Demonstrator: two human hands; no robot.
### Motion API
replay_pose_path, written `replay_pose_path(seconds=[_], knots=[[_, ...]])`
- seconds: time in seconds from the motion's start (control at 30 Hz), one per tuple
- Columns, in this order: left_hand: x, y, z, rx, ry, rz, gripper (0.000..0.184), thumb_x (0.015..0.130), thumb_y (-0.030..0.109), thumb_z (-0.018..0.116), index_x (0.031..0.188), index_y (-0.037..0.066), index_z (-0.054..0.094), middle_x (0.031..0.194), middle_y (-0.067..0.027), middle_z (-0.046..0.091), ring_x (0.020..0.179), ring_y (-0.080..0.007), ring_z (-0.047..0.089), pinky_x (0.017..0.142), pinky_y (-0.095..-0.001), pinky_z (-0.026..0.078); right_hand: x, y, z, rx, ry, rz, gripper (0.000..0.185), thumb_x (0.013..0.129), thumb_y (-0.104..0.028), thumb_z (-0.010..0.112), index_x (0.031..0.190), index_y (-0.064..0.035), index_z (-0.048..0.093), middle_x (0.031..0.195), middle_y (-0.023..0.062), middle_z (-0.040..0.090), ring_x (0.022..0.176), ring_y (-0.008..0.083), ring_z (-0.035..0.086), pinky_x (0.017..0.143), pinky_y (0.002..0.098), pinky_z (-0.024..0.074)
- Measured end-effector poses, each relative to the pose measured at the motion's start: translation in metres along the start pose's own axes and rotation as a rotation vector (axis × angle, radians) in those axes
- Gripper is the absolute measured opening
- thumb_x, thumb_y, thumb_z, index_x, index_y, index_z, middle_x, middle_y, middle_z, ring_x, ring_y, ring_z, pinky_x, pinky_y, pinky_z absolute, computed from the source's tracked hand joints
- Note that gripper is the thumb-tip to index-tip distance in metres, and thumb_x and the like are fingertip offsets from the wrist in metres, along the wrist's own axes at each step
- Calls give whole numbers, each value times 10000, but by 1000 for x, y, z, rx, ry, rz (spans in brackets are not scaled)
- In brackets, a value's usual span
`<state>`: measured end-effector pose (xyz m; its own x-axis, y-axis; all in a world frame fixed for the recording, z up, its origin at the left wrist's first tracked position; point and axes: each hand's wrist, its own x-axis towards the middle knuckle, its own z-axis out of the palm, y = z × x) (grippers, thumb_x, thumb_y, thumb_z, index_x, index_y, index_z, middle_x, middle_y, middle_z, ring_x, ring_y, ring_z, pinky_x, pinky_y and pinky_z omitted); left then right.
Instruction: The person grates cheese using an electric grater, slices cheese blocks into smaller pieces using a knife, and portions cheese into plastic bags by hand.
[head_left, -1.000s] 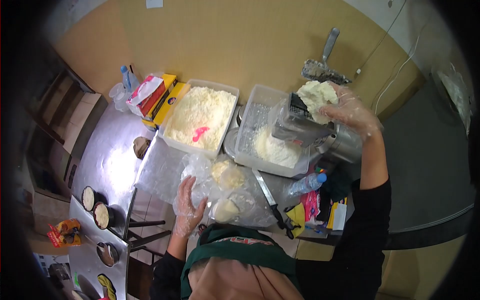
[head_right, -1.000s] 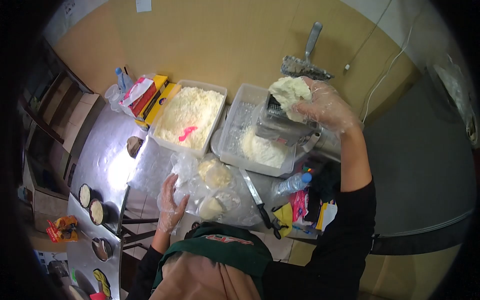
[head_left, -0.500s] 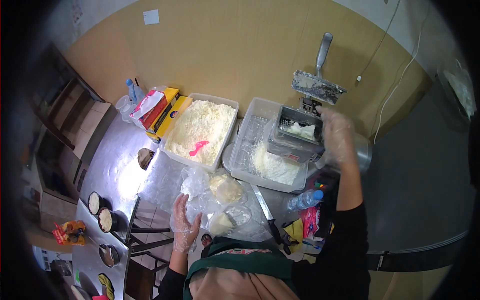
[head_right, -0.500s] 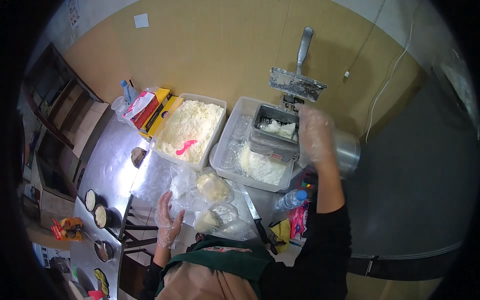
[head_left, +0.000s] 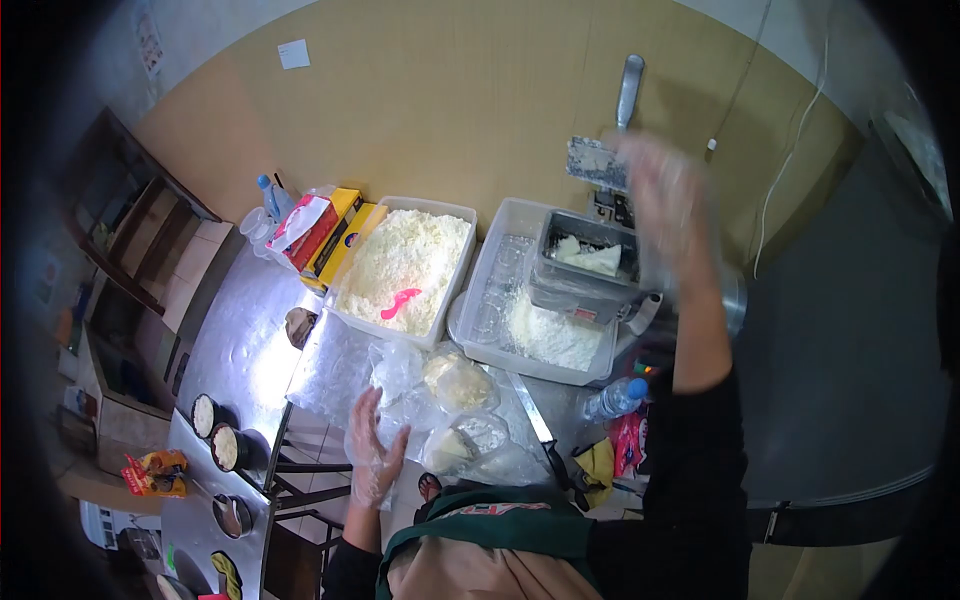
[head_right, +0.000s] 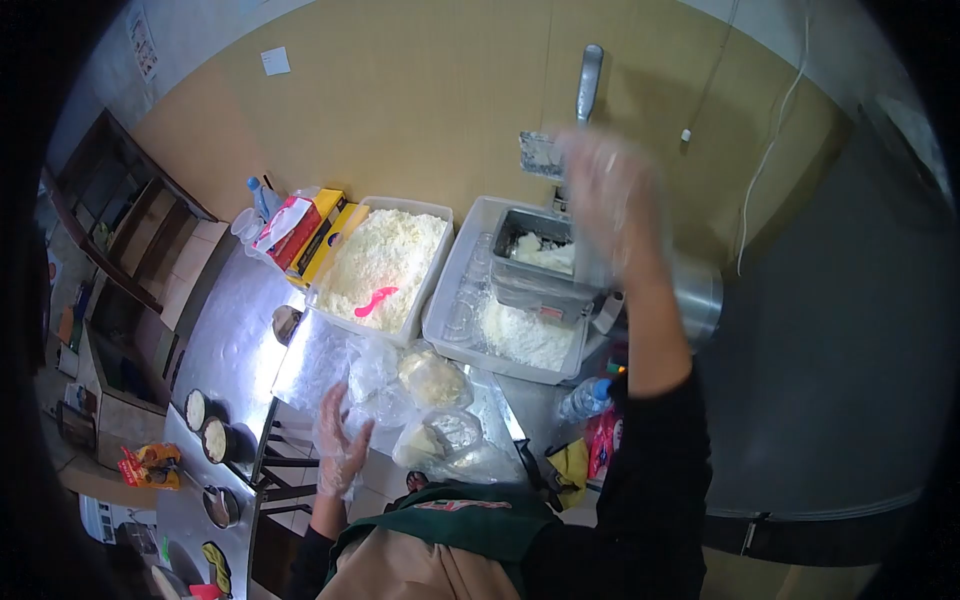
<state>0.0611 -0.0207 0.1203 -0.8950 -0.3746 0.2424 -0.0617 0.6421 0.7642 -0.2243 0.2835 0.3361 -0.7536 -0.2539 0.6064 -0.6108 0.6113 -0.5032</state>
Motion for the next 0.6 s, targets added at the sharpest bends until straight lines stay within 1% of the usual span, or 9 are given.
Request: replay_pose_path(seconds=[0.07, 0.17, 0.23, 0.27, 0.33, 0.43, 0.47, 0.57, 0.6], knots=[[22, 21, -5, -34, 5, 65, 680, 797, 73, 743, 1414, 55, 456, 1427, -214, 449, 1273, -373, 513, 1021, -439, 475, 55, 28, 4, -187, 279, 39, 330, 958, -243, 568, 1206, -41, 648, 1146, 202, 686, 1084, 269, 656, 939, 385, 488], [70, 81, -16, -47, 38, 284, 680, 793, 84, 761, 1406, 52, 470, 1429, -211, 459, 1273, -372, 520, 1022, -429, 477, 126, 78, 16, -390, 82, 141, 406, 952, -383, 597, 1129, -22, 659, 1068, 144, 696, 1007, 210, 653, 872, 355, 491], [100, 117, -17, -80, 35, 462, 661, 801, 139, 771, 1393, 51, 492, 1422, -208, 481, 1285, -384, 511, 1046, -434, 450, 138, 94, 23, 176, 137, 316, 510, 929, -521, 613, 1059, -30, 665, 983, 72, 678, 949, 176, 637, 840, 336, 489], [114, 137, -17, -55, 41, 543, 659, 804, 179, 774, 1388, 50, 498, 1410, -210, 496, 1291, -388, 507, 1054, -443, 438, 134, 88, 24, 177, 136, 318, 510, 929, -521, 613, 1059, -30, 665, 983, 72, 678, 949, 176, 637, 840, 336, 489], [140, 174, -11, -59, 26, 664, 655, 817, 249, 769, 1381, 46, 505, 1380, -216, 525, 1289, -393, 507, 1064, -457, 418, 111, 62, 25, 525, 229, 209, 530, 940, -562, 595, 1025, -46, 679, 937, 30, 649, 938, 149, 623, 813, 309, 486], [176, 219, 12, -174, 13, 796, 637, 843, 332, 740, 1363, 37, 518, 1337, -223, 555, 1256, -389, 529, 1063, -452, 409, 50, 19, 35, 692, 265, -74, 502, 975, -529, 562, 1038, -47, 687, 961, 55, 670, 962, 174, 636, 835, 341, 498], [188, 230, 24, -202, 11, 800, 631, 850, 359, 724, 1354, 35, 524, 1324, -223, 563, 1246, -390, 534, 1059, -443, 411, 26, 6, 31, 695, 259, -63, 502, 975, -529, 562, 1038, -47, 687, 961, 55, 670, 962, 174, 636, 835, 341, 498], [216, 261, 62, -312, -24, 808, 611, 857, 395, 698, 1324, 30, 549, 1288, -223, 585, 1214, -382, 552, 1040, -425, 423, -14, 2, 37, 146, 61, -86, 446, 1018, -441, 531, 1167, -37, 648, 1083, 87, 676, 997, 186, 640, 877, 365, 501], [220, 268, 72, -399, -49, 818, 595, 857, 403, 687, 1303, 27, 569, 1264, -222, 598, 1193, -375, 565, 1023, -417, 433, -21, 24, 60, 448, 205, -132, 414, 1024, -389, 535, 1215, -30, 613, 1139, 92, 665, 1021, 181, 639, 900, 362, 500]])
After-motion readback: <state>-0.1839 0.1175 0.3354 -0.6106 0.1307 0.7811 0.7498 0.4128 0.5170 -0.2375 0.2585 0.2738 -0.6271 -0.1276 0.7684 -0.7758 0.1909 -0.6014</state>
